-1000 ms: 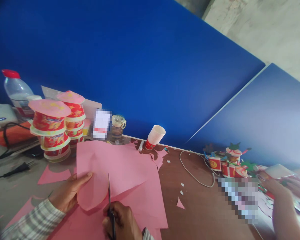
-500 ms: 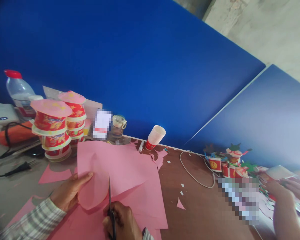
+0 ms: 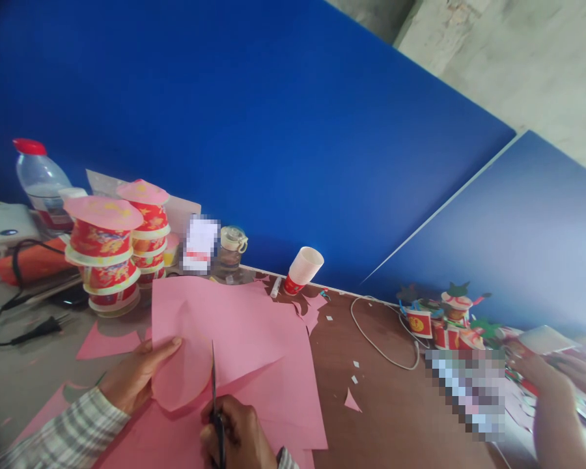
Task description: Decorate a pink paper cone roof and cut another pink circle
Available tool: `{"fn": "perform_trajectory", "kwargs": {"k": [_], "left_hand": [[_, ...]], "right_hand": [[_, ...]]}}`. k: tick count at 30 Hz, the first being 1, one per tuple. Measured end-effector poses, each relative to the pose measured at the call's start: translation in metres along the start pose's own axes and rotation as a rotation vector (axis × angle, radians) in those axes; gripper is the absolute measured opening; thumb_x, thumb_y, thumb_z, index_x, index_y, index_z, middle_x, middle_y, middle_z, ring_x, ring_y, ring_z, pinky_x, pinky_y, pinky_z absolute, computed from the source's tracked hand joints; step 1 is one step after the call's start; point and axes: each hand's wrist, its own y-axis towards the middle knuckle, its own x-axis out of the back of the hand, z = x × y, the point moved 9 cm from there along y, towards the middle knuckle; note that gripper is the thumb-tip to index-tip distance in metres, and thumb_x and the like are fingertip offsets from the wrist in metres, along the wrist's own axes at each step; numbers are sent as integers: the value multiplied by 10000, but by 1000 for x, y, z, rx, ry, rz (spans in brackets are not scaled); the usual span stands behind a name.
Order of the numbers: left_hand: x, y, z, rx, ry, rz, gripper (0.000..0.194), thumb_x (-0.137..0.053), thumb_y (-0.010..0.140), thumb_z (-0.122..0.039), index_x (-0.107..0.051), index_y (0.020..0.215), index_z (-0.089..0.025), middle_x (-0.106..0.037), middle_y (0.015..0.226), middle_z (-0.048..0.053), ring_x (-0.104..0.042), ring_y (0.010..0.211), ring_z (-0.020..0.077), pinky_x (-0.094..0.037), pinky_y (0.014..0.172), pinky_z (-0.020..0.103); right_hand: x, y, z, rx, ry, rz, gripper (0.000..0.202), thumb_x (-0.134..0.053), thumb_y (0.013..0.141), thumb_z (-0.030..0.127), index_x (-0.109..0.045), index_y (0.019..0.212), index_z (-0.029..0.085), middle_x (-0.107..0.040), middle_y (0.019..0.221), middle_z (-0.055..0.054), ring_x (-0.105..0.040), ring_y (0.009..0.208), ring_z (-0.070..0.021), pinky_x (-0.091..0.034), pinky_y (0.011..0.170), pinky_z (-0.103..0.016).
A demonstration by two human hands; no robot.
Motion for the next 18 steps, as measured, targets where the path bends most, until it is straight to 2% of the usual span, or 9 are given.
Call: {"fn": "perform_trajectory", "kwargs": {"k": [7, 18], "left_hand": [[4, 3, 0, -22, -1, 1, 404, -731, 320, -448, -662, 622, -188, -678, 435, 11, -615, 433, 224, -480, 401, 307], [11, 10, 2, -54, 55, 15, 345, -707, 383, -460, -645, 609, -206, -648, 420, -20, -596, 434, 207, -483, 451, 317]], "right_hand": [[2, 1, -5, -19, -27, -25, 151, -569, 715, 179, -542, 863, 177, -516, 484, 73, -436, 413, -69, -324, 402, -147], [2, 1, -4, -42, -96, -27, 159, -516, 710, 169, -551, 864, 188, -532, 488, 70, -435, 416, -73, -336, 405, -151]]}}
